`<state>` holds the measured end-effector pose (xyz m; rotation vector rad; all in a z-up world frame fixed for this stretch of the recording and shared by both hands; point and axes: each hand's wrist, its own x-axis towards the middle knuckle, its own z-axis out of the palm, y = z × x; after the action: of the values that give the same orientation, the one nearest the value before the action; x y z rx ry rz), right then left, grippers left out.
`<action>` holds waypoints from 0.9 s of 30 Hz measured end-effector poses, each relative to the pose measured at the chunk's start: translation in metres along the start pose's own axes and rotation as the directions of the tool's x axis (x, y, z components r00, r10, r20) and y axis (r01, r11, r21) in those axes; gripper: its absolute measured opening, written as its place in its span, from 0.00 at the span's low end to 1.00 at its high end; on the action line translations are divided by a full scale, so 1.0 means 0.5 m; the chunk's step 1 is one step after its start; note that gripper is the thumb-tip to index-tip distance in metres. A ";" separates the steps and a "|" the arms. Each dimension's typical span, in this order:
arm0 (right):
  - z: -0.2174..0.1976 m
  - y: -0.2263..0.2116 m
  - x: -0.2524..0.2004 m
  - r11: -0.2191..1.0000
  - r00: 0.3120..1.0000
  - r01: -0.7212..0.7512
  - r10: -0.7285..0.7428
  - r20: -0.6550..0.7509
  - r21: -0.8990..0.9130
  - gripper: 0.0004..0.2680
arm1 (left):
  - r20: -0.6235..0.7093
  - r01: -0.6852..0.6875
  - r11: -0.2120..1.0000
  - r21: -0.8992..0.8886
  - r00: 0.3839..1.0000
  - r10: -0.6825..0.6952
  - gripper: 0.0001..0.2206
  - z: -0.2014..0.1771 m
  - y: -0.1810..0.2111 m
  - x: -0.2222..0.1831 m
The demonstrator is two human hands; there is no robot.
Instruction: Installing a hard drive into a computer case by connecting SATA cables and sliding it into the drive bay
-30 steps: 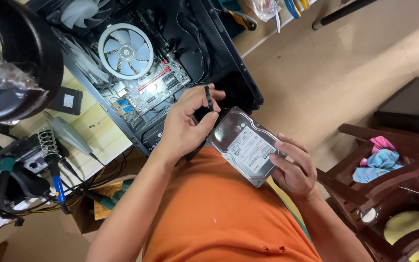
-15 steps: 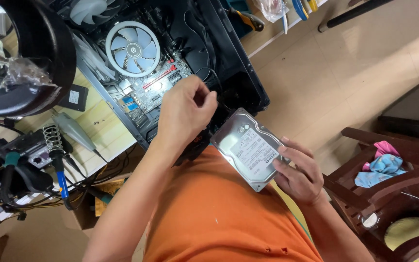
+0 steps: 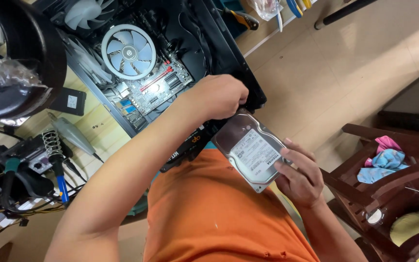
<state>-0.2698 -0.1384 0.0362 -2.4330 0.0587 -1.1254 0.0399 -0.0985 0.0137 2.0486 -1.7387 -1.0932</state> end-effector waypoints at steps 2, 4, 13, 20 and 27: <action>0.008 -0.008 -0.010 1.000 1.000 -0.026 0.026 -0.014 -0.008 0.05 | 0.075 -0.013 1.000 -0.011 0.997 0.014 0.09 0.004 -0.002 0.028; 0.008 -0.006 -0.023 0.999 0.998 -0.048 0.048 -0.027 -0.014 0.05 | 0.145 -0.025 0.999 -0.023 0.989 0.028 0.10 -0.007 0.016 0.034; 0.019 0.006 -0.072 0.991 0.991 -0.134 0.133 -0.030 -0.027 0.08 | 0.415 -0.090 0.961 0.260 0.910 -0.027 0.15 0.046 -0.018 0.123; 0.036 0.002 -0.070 0.972 0.972 -0.228 0.224 -0.065 -0.060 0.09 | 0.417 0.008 0.990 0.142 0.907 -0.067 0.17 -0.053 0.024 0.033; 0.048 0.008 -0.091 0.945 0.944 -0.327 0.326 -0.057 -0.013 0.09 | 0.359 0.101 0.994 0.027 0.927 -0.104 0.06 -0.070 0.016 0.065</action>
<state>-0.2820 -0.1225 -0.0111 -2.3005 0.4769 -1.0414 0.0577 -0.1403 0.0302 2.0639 -1.8089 -1.5836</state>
